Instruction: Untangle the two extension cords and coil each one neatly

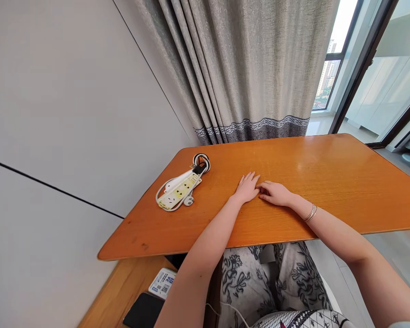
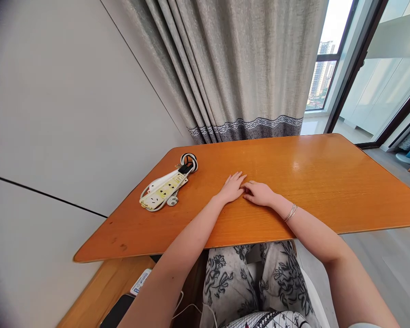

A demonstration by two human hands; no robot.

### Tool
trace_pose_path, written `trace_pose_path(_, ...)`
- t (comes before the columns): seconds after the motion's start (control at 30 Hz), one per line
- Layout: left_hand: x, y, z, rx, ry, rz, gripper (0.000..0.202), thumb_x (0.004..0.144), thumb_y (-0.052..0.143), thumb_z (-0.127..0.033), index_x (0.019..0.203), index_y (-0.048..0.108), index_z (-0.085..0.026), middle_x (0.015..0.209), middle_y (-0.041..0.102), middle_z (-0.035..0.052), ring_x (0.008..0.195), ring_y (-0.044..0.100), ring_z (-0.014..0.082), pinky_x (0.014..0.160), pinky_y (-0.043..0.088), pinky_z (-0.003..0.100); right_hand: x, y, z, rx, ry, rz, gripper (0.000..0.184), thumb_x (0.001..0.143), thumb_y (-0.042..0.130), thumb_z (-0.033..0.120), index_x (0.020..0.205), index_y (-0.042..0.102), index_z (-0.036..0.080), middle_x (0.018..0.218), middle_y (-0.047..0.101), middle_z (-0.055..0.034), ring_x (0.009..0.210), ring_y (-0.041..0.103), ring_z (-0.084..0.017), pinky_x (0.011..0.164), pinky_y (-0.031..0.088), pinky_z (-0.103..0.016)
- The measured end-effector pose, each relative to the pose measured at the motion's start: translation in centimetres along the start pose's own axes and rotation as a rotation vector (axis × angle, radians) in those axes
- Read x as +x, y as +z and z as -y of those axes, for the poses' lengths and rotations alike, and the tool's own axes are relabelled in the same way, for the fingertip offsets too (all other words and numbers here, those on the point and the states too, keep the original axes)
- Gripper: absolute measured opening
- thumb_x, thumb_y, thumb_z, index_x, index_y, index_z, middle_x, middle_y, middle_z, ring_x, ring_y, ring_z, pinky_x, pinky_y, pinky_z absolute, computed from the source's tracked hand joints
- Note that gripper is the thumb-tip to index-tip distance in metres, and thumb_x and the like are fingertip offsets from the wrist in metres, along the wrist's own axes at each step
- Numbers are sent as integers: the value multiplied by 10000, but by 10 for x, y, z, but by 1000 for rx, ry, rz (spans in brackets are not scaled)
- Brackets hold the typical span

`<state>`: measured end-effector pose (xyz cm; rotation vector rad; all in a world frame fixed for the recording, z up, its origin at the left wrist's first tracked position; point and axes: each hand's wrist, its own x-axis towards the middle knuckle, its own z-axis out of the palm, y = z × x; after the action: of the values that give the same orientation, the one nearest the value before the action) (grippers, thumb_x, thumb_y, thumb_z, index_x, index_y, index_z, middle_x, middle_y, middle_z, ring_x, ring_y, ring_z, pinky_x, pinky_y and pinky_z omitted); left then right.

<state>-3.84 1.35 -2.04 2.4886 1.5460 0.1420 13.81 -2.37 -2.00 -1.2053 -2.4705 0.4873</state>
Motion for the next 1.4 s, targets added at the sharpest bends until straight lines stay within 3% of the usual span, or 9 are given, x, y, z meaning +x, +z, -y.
trace_pose_path(0.33, 2, 2, 1, -86, -1, -40, 652, 855, 538, -231, 1493, 448, -131, 1636, 334, 162, 1543, 247, 306, 1266, 153, 496, 0, 0, -2, 18, -14, -6, 355, 924, 612, 247, 1270, 598, 167, 1088, 676, -103, 976, 650, -210, 912, 499, -357)
trace_pose_path(0.47, 9, -4, 7, -297, -42, -150, 684, 799, 582, -160, 1470, 453, -142, 1515, 525, 145, 1416, 481, 254, 1205, 343, 401, 0, -1, -4, 96, -8, -37, 438, 919, 613, 227, 1343, 537, 144, 1112, 679, -112, 989, 648, -206, 925, 501, -366)
trace_pose_path(0.57, 17, -23, 23, -401, -151, -280, 626, 853, 482, -132, 1474, 407, -117, 1495, 531, 167, 1334, 560, 213, 1093, 467, 342, 1, -1, -7, 143, 9, -74, 491, 913, 620, 217, 1382, 499, 140, 1114, 677, -113, 990, 646, -200, 926, 505, -366)
trace_pose_path(0.63, 20, -42, 39, -381, -225, -389, 594, 873, 450, -142, 1463, 399, -103, 1518, 484, 193, 1399, 486, 248, 1129, 432, 393, 1, -1, -8, 140, 8, -71, 468, 915, 618, 223, 1365, 520, 141, 1121, 674, -115, 1006, 645, -203, 940, 501, -369)
trace_pose_path(0.73, 20, -71, 68, -257, -350, -629, 531, 855, 531, -203, 1378, 486, -130, 1450, 538, 172, 1390, 478, 269, 1185, 364, 396, 1, -1, -9, 108, 4, -33, 438, 920, 614, 240, 1340, 553, 131, 1125, 671, -119, 1016, 645, -214, 935, 501, -368)
trace_pose_path(0.8, 19, -85, 86, -154, -464, -684, 541, 853, 554, -247, 1374, 484, -120, 1466, 518, 186, 1401, 461, 294, 1195, 335, 425, 1, -1, -8, 83, -2, -14, 417, 923, 611, 247, 1324, 574, 137, 1122, 671, -119, 1022, 646, -218, 924, 503, -363)
trace_pose_path(0.93, 18, -92, 112, -27, -694, -596, 659, 831, 607, -319, 1436, 409, -146, 1533, 459, 208, 1437, 406, 368, 1191, 259, 586, 0, -3, -5, 67, -7, -9, 389, 930, 602, 257, 1306, 595, 155, 1132, 669, -115, 1031, 649, -215, 929, 502, -353)
trace_pose_path(1.1, 20, -84, 126, 97, -758, -415, 669, 802, 642, -344, 1399, 440, -119, 1372, 588, 279, 1335, 500, 436, 1136, 208, 703, 0, -5, -3, 47, 8, 14, 385, 938, 596, 274, 1306, 605, 158, 1152, 662, -117, 1011, 654, -213, 918, 507, -349)
trace_pose_path(1.4, 16, -84, 122, 159, -740, -416, 470, 796, 571, -171, 1265, 538, -152, 1246, 669, 231, 1275, 529, 380, 1076, 296, 572, 0, -6, 0, 47, 31, 25, 377, 943, 591, 283, 1304, 610, 177, 1191, 649, -113, 1047, 649, -220, 933, 505, -357)
